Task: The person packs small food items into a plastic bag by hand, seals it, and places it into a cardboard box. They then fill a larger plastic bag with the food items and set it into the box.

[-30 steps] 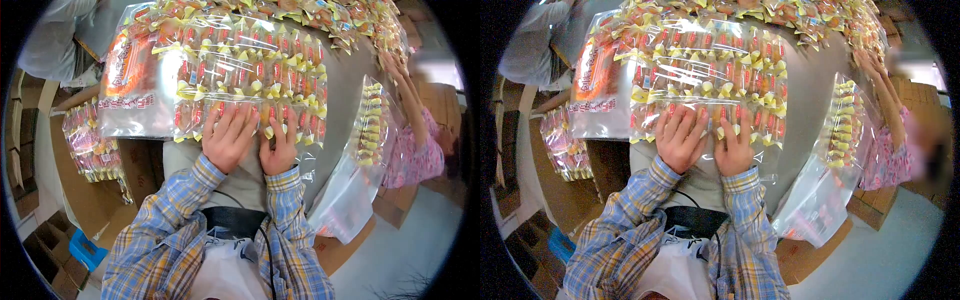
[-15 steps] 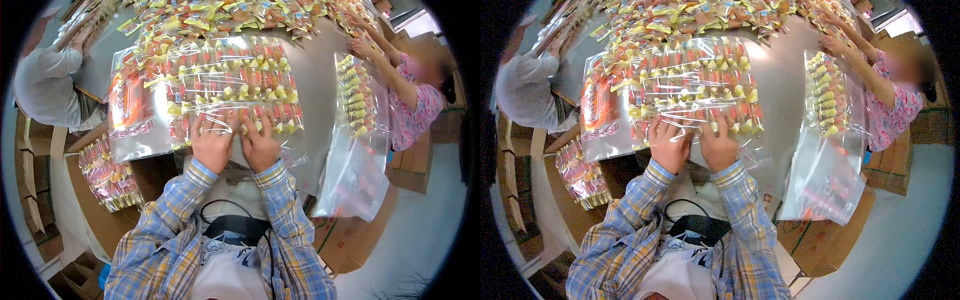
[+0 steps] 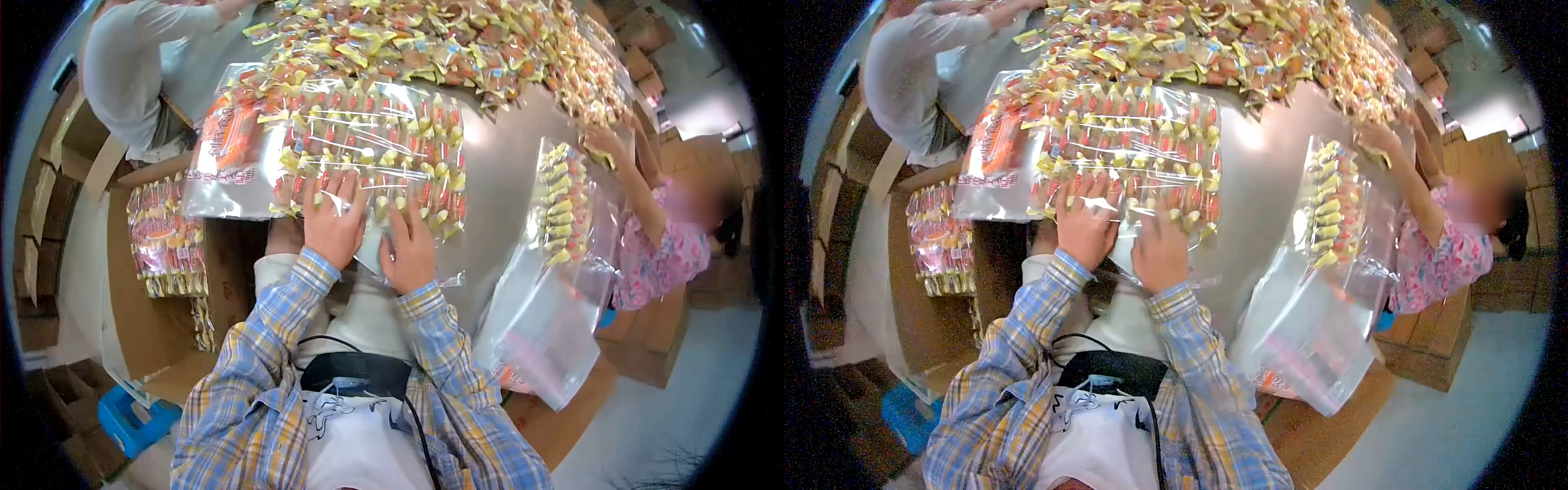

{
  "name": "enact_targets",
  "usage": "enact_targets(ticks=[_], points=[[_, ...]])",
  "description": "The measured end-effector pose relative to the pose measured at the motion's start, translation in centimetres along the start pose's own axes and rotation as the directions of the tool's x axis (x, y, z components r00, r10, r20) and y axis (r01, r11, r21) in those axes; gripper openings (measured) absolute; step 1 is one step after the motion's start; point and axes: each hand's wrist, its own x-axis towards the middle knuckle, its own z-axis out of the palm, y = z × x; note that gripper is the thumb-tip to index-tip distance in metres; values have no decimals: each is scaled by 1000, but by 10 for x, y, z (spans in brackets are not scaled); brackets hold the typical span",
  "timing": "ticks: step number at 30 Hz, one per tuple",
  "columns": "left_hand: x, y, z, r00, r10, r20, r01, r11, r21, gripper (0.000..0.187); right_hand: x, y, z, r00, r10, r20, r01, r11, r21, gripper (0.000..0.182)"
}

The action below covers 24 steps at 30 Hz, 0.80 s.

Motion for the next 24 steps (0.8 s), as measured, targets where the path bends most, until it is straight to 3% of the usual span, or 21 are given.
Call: enact_targets(ticks=[3,4,6,9,11,12,15,16,19,23,24], points=[[-11,8,12,999,-14,-32,18,991,134,52,-18,3,-14,995,-88,-38,86,994,-67,60],[-11,11,15,997,5,-83,7,989,147,51,-29,4,-14,999,-47,19,48,998,-46,58],[-13,23,12,998,-2,-59,7,997,83,52,-52,9,-11,990,37,134,-35,999,-11,55],[-11,42,14,998,69,-15,-69,998,-7,56,-69,14,-5,980,-102,171,136,971,-199,53],[-12,50,23,985,154,72,-144,981,-130,58,-76,10,-4,979,-96,178,125,979,-162,55],[-11,53,24,980,199,-4,-199,980,-25,65,-77,9,-4,979,-93,180,118,984,-132,56],[-10,58,29,988,149,-31,-151,987,-60,59,-81,5,-5,975,-80,208,108,986,-129,62],[-9,65,19,955,8,295,55,978,-203,57,-86,1,-6,972,-66,225,99,985,-140,64],[-6,62,26,994,112,-10,-112,992,-62,59,-88,11,2,970,-70,232,95,991,-96,73],[-24,61,6,979,109,172,-81,984,-162,57,-91,3,-6,975,20,220,29,976,-217,88],[-35,57,-5,981,173,90,-156,974,-166,56,-94,0,-12,966,64,249,8,960,-279,93]])
